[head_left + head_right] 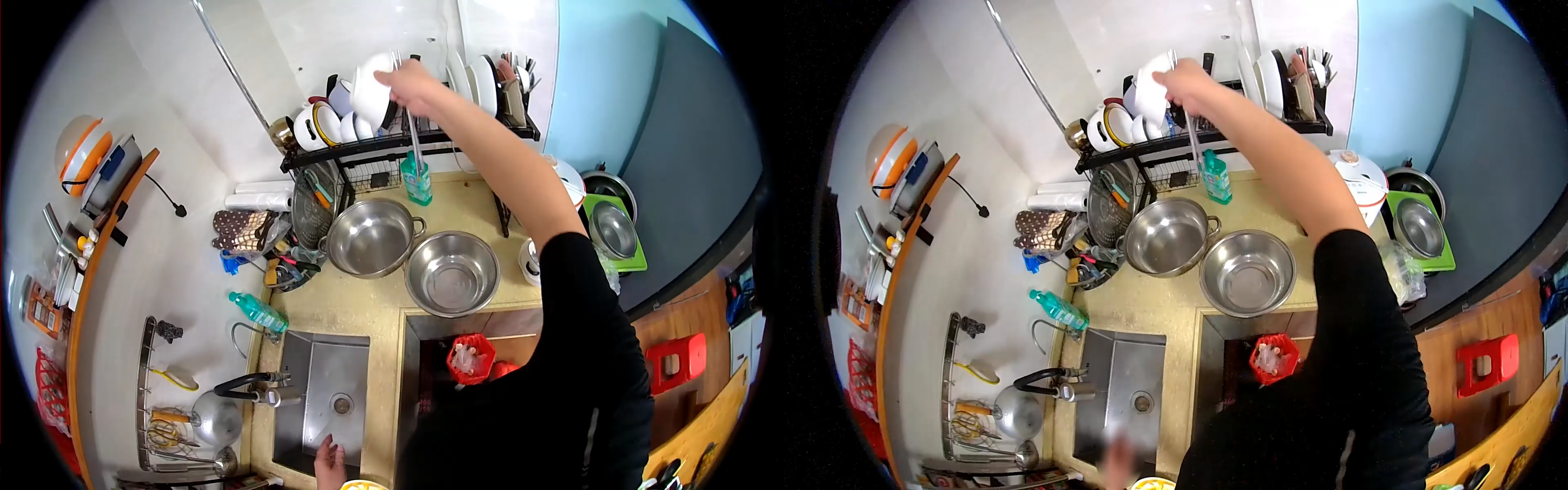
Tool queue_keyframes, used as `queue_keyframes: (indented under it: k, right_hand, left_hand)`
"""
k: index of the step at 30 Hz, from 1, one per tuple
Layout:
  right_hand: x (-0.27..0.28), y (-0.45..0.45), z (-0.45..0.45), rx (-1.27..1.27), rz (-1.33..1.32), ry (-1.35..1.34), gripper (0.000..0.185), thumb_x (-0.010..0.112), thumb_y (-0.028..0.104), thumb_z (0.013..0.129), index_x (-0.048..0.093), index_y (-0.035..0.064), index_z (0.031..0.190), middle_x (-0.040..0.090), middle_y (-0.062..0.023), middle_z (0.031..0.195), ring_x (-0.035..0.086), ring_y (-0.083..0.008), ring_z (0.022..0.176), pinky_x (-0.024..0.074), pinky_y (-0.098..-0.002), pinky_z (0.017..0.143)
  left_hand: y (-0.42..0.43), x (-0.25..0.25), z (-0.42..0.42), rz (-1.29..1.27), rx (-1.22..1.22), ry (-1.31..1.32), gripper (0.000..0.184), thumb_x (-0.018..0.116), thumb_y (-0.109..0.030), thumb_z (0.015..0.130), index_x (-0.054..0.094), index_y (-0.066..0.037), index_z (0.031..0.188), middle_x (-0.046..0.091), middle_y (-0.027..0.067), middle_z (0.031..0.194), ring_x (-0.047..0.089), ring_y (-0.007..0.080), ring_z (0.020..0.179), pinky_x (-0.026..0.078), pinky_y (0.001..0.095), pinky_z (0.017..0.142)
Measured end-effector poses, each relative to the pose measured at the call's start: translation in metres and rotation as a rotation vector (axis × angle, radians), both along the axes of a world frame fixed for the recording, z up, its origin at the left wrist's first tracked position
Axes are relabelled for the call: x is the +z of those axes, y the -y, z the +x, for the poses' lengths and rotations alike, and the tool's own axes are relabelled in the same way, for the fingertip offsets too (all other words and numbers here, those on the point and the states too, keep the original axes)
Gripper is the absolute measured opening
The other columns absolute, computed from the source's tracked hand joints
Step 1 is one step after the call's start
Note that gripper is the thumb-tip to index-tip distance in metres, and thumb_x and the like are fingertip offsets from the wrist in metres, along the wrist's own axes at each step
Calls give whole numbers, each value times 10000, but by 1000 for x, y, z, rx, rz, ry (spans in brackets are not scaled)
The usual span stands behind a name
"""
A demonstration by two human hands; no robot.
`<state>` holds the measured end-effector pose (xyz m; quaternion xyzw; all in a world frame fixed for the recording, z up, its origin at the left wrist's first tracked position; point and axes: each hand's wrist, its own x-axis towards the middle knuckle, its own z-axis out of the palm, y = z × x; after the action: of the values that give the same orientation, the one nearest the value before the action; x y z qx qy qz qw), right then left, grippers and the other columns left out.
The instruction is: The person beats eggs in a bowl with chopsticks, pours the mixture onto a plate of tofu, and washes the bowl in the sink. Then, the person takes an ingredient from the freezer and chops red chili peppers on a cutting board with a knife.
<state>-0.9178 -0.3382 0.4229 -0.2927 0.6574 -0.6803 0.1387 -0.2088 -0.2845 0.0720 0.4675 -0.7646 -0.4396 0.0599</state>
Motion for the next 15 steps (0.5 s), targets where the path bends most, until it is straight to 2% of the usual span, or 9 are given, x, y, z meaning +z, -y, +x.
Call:
queue_keyframes:
  k: [1, 2, 4, 7, 8, 9, 12, 13, 15]
  right_hand:
    - [9, 8, -14, -32, 54, -64, 325, 695, 205, 922, 604, -96, 1009, 616, -143, 799, 507, -198, 584, 420, -359, 504]
    - [4, 35, -44, -72, -1, -80, 333, 680, 192, 923, 604, -112, 1035, 618, -139, 794, 555, -210, 603, 468, -355, 531]
    - [-11, 73, -99, -92, 45, -104, 370, 665, 236, 931, 628, -117, 1039, 658, -149, 777, 642, -235, 639, 518, -364, 576]
    - [-35, 112, -151, -112, 198, -155, 309, 698, 148, 887, 609, -115, 1023, 625, -174, 874, 596, -211, 656, 513, -346, 549]
    - [-40, 115, -155, -150, 281, -202, 304, 693, 152, 883, 632, -125, 990, 645, -181, 871, 634, -233, 661, 533, -358, 559]
    - [-44, 118, -155, -144, 308, -205, 291, 676, 153, 892, 641, -121, 984, 657, -182, 863, 654, -250, 660, 540, -359, 559]
    - [-62, 139, -180, -108, 433, -362, 285, 653, 166, 914, 653, -112, 977, 691, -187, 866, 692, -289, 661, 557, -368, 581]
    - [-68, 150, -195, -92, 501, -483, 292, 648, 179, 923, 656, -107, 982, 699, -189, 880, 699, -293, 673, 561, -372, 595]
    - [-76, 168, -216, -67, 644, -783, 314, 635, 213, 943, 659, -96, 996, 711, -195, 917, 712, -295, 710, 567, -380, 626]
  left_hand:
    - [-10, 7, -8, 29, 28, 39, 471, 585, -147, 1016, 468, -4, 1448, 579, 217, 1372, 582, 296, 1244, 463, 373, 1023]
    - [-19, 13, -15, 59, 55, 80, 465, 580, -150, 1019, 469, 11, 1440, 576, 230, 1369, 581, 289, 1243, 462, 374, 1024]
    - [-34, 8, -16, 144, 114, -63, 469, 583, -145, 1020, 460, 35, 1436, 571, 228, 1373, 578, 278, 1237, 469, 367, 1012]
    - [-59, -36, 13, 136, 193, -148, 478, 587, -124, 1018, 444, 56, 1436, 559, 225, 1379, 566, 267, 1236, 466, 356, 1014]
    - [-65, -47, 19, 108, 219, -152, 481, 589, -115, 1016, 438, 61, 1437, 554, 224, 1381, 560, 265, 1237, 463, 353, 1018]
    - [-75, -7, 0, 86, 198, -22, 494, 596, -94, 1009, 423, 56, 1447, 533, 220, 1395, 537, 273, 1264, 442, 358, 1054]
    - [-88, -8, -1, 80, 260, -48, 497, 592, -96, 1009, 419, 50, 1451, 546, 218, 1373, 541, 284, 1265, 432, 370, 1070]
    - [-99, -7, -3, -27, 276, -179, 472, 593, -124, 1011, 456, 58, 1425, 569, 220, 1359, 551, 300, 1262, 440, 377, 1060]
    - [-91, 26, -33, 15, 257, -47, 446, 591, -146, 1014, 492, 67, 1393, 590, 229, 1338, 565, 309, 1249, 448, 381, 1048]
